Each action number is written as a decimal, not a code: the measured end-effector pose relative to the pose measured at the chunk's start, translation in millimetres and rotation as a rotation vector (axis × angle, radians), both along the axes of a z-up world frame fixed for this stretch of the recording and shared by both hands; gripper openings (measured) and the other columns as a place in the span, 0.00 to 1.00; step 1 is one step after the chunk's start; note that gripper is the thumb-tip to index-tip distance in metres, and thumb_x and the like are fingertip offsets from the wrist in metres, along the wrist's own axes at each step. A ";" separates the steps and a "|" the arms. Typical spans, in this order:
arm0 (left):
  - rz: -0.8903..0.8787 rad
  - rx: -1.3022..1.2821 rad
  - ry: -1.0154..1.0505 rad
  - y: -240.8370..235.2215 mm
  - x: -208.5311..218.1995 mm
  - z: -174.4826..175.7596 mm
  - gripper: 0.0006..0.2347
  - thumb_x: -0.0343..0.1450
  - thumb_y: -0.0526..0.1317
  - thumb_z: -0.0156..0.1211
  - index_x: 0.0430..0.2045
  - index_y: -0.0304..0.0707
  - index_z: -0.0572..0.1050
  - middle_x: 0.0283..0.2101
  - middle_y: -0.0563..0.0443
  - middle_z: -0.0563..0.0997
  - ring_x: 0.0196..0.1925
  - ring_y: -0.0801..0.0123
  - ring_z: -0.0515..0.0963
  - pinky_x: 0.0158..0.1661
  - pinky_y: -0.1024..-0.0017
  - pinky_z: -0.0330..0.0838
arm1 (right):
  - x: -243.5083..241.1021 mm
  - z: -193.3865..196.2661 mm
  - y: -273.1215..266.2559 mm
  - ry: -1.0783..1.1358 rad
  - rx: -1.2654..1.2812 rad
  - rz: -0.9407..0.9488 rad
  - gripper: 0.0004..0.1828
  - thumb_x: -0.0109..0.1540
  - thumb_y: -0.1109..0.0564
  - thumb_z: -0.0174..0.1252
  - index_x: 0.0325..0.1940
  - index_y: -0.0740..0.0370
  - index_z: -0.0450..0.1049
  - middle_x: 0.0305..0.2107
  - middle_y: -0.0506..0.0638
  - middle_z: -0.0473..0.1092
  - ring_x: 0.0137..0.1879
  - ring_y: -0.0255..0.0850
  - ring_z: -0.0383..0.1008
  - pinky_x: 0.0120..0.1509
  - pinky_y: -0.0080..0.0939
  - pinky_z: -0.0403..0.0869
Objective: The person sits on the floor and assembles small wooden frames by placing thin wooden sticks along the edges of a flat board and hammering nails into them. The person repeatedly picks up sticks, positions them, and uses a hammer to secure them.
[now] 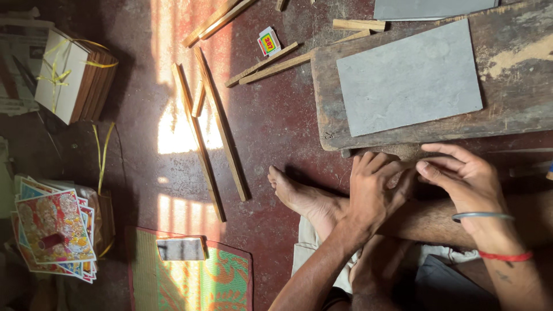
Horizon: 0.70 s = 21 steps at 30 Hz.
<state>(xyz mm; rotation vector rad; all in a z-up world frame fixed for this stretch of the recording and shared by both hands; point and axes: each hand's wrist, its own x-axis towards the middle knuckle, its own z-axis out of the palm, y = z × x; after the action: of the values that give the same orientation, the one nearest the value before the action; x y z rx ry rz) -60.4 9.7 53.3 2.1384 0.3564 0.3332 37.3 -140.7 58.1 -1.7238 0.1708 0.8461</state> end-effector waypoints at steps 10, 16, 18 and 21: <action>0.002 -0.014 0.031 -0.3 -9.2 -0.9 0.10 0.68 0.38 0.68 0.42 0.40 0.82 0.39 0.51 0.77 0.44 0.61 0.74 0.49 0.63 0.66 | -2.5 -10.4 -2.8 0.189 0.105 -0.014 0.20 0.61 0.63 0.62 0.58 0.64 0.76 0.40 0.51 0.76 0.46 0.35 0.77 0.54 0.35 0.78; 0.042 -0.110 -0.011 6.2 6.2 3.5 0.08 0.70 0.39 0.67 0.40 0.39 0.83 0.37 0.48 0.80 0.38 0.65 0.76 0.40 0.68 0.71 | 3.1 1.8 -5.9 0.013 0.064 -0.033 0.18 0.63 0.63 0.60 0.58 0.65 0.74 0.44 0.53 0.76 0.48 0.38 0.78 0.53 0.37 0.79; 0.124 -0.296 0.035 10.6 16.9 3.8 0.07 0.75 0.40 0.64 0.43 0.40 0.82 0.37 0.48 0.83 0.34 0.73 0.81 0.32 0.75 0.76 | 12.8 6.6 -12.2 -0.188 0.081 -0.007 0.17 0.65 0.64 0.60 0.59 0.66 0.73 0.45 0.56 0.76 0.49 0.40 0.78 0.54 0.38 0.80; 0.187 -0.362 0.052 15.5 43.6 -2.4 0.08 0.76 0.41 0.63 0.45 0.42 0.83 0.31 0.46 0.86 0.25 0.76 0.83 0.26 0.77 0.78 | 37.1 15.1 -30.1 -0.406 0.145 -0.037 0.15 0.70 0.65 0.61 0.61 0.70 0.70 0.46 0.57 0.75 0.53 0.42 0.79 0.60 0.39 0.80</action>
<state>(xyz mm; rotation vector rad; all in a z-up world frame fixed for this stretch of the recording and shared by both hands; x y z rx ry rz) -16.8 25.2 50.8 1.7649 0.6017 0.2949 74.4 -170.8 73.1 -1.7110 -0.1288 0.4548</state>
